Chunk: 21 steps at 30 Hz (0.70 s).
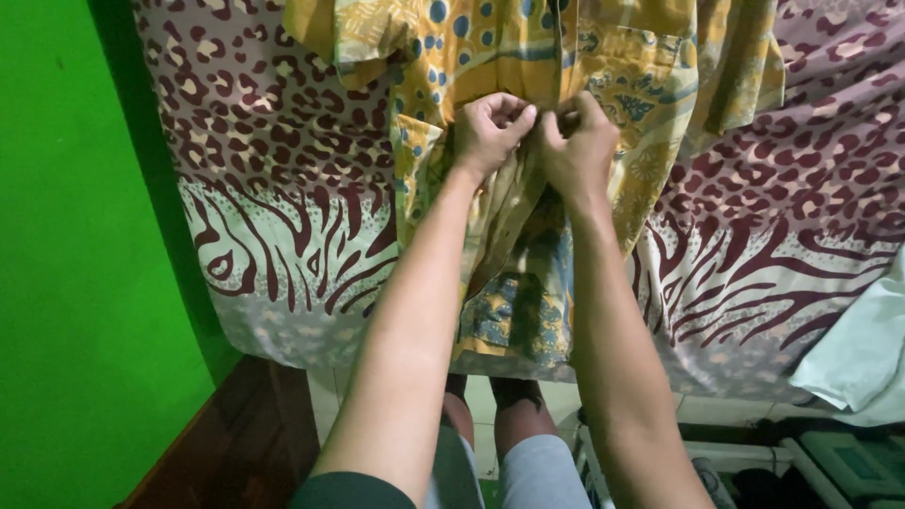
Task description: Put a button-down shirt onto a hanger and fasten the buttons.
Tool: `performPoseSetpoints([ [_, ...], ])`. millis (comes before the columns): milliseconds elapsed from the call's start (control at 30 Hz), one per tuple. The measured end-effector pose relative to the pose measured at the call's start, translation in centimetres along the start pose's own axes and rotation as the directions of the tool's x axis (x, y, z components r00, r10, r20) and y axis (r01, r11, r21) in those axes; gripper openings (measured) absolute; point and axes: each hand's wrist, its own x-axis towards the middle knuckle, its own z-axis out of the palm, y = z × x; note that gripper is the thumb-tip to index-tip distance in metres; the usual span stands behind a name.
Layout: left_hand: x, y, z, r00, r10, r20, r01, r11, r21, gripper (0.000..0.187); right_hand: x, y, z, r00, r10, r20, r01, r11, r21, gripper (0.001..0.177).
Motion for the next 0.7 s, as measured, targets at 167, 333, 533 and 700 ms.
performPoseSetpoints([
  [167, 0.0, -1.0, 0.0, 0.999, 0.036, -0.002, -0.036, 0.999, 0.016, 0.022, 0.4, 0.7, 0.4, 0.998, 0.058, 0.021, -0.059, 0.997, 0.052, 0.021],
  [333, 0.2, -0.1, -0.3, 1.0, 0.001, 0.025, -0.001, 1.0, -0.015, 0.023, 0.3, 0.9, 1.0, 0.999, -0.03, -0.02, 0.03, 0.999, -0.015, 0.016],
  [533, 0.3, -0.9, -0.4, 0.998, 0.038, 0.039, -0.037, 0.999, -0.039, 0.023, -0.2, 1.8, 1.3, 0.997, 0.071, 0.011, -0.07, 0.997, -0.042, 0.006],
  [700, 0.2, -0.7, -0.3, 0.999, -0.007, 0.051, 0.012, 0.995, -0.102, 0.024, -0.3, 0.1, 0.4, 0.999, -0.041, 0.024, 0.041, 0.999, -0.009, 0.01],
])
